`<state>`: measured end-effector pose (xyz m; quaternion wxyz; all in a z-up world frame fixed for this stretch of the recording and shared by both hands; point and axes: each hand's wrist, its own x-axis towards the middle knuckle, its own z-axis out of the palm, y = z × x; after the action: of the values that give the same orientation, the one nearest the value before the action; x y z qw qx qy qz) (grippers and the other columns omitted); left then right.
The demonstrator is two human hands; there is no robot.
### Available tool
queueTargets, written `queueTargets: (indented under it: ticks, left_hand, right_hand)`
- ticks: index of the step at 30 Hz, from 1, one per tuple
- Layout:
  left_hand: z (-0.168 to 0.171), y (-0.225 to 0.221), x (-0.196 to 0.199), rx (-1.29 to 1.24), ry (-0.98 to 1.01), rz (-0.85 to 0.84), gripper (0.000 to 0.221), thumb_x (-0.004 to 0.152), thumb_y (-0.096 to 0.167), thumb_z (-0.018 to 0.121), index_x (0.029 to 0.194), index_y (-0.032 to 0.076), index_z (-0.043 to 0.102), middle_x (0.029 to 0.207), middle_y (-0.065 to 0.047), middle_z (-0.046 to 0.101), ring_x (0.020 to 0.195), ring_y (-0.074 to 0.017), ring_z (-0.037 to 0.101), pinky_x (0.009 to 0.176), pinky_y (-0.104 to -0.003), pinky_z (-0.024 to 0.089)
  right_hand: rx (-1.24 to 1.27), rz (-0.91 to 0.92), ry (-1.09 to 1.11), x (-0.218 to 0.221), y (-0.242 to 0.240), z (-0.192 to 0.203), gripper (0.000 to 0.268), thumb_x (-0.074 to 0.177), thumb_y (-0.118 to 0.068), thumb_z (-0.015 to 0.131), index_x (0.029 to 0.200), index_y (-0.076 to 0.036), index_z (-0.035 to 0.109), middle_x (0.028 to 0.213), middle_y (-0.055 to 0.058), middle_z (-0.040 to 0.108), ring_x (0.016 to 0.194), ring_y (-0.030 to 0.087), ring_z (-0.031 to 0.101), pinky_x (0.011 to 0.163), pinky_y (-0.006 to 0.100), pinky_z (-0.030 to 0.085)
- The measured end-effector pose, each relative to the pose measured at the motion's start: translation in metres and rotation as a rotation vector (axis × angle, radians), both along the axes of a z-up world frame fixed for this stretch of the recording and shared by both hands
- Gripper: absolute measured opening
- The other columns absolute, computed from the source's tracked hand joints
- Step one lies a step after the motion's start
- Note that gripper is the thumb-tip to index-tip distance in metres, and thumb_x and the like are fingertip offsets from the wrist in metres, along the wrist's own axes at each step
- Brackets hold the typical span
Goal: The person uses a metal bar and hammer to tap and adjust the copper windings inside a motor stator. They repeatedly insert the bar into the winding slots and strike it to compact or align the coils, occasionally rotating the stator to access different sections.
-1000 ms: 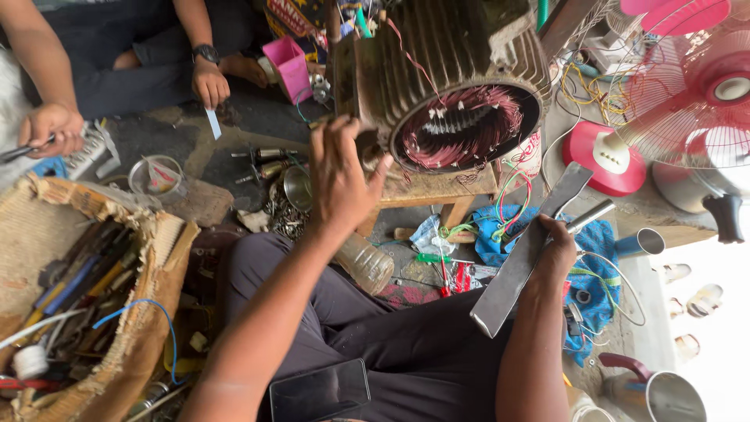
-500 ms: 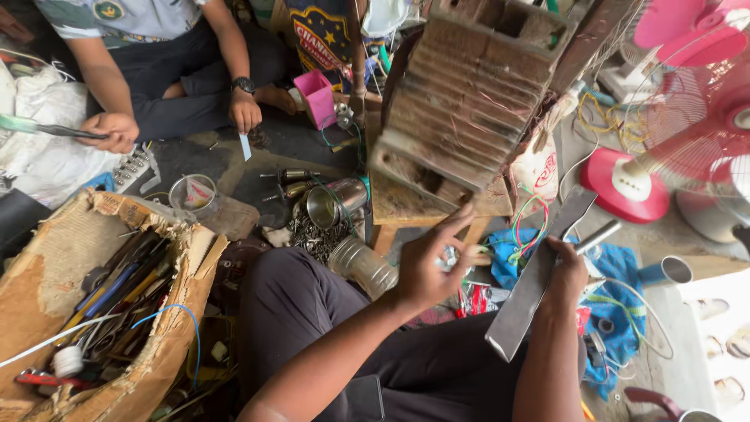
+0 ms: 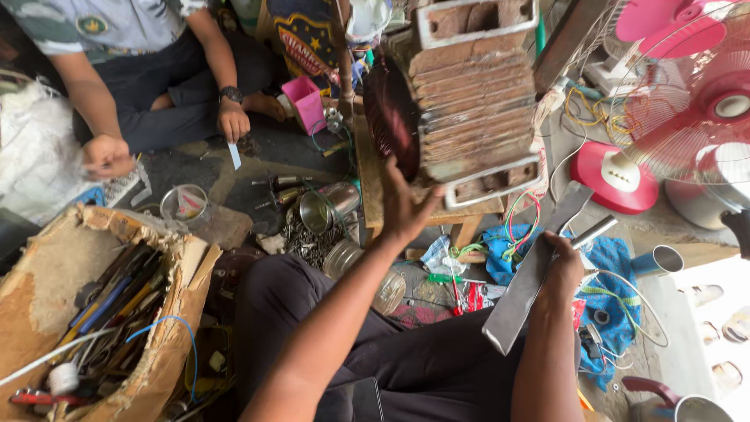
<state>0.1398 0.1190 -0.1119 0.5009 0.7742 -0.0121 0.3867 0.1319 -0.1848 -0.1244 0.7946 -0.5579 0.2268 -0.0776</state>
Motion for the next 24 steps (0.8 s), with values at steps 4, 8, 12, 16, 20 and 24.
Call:
queueTargets:
  ticks: [4,8,12,16,20,24]
  left_hand:
    - [0.017,-0.033,-0.018,0.092,-0.036,0.089,0.115,0.086,0.073,0.067,0.150,-0.013,0.025,0.144,-0.033,0.040,0.138,-0.0438,0.042,0.118,-0.053,0.034]
    - [0.039,-0.025,-0.040,0.285,-0.029,-0.011,0.106,0.087,0.073,0.064,0.148,-0.009,0.036,0.138,-0.029,0.050,0.132,-0.0410,0.048,0.120,-0.053,0.035]
    - [0.056,0.001,-0.032,0.770,0.015,0.170,0.102,0.079,0.074,0.067,0.138,-0.007,0.046,0.144,-0.026,0.051,0.143,-0.0411,0.042,0.123,-0.060,0.019]
    - [0.066,0.015,-0.012,1.101,0.317,0.138,0.115,0.075,0.080,0.067,0.142,-0.011,0.044,0.154,-0.027,0.041,0.149,-0.0377,0.032,0.126,-0.052,0.012]
    - [0.063,0.011,-0.010,1.299,0.354,0.221,0.119,0.070,0.078,0.069,0.147,-0.008,0.042,0.156,-0.026,0.041,0.150,-0.0355,0.031,0.125,-0.047,0.012]
    - [0.064,0.002,-0.016,1.183,0.382,0.134,0.120,0.075,0.078,0.070,0.148,-0.012,0.039,0.156,-0.031,0.038,0.151,-0.0402,0.029,0.127,-0.047,0.011]
  right_hand:
    - [0.081,0.009,-0.126,0.008,0.002,-0.001,0.011,0.087,-0.015,0.070,0.092,-0.005,0.072,0.083,0.002,0.070,0.070,0.013,0.067,0.067,0.023,0.052]
    - [0.138,0.025,-0.106,0.008,-0.004,-0.007,0.013,0.087,-0.015,0.071,0.093,-0.004,0.073,0.086,0.004,0.072,0.072,0.014,0.068,0.067,0.024,0.054]
    - [0.127,0.011,-0.132,0.005,-0.011,-0.010,0.009,0.086,-0.014,0.072,0.089,-0.006,0.071,0.084,0.003,0.069,0.070,0.014,0.066,0.066,0.025,0.054]
    - [0.135,-0.002,-0.122,0.005,-0.010,-0.010,0.007,0.085,-0.014,0.072,0.085,-0.007,0.070,0.082,0.002,0.069,0.069,0.013,0.066,0.066,0.024,0.053]
    - [0.108,0.013,-0.199,0.001,-0.012,-0.005,0.011,0.088,-0.013,0.073,0.081,-0.008,0.065,0.080,0.001,0.065,0.070,0.011,0.063,0.067,0.023,0.052]
    - [0.112,0.002,-0.145,-0.003,-0.006,0.006,0.013,0.086,-0.013,0.072,0.078,-0.011,0.063,0.076,0.000,0.063,0.066,0.011,0.061,0.065,0.023,0.050]
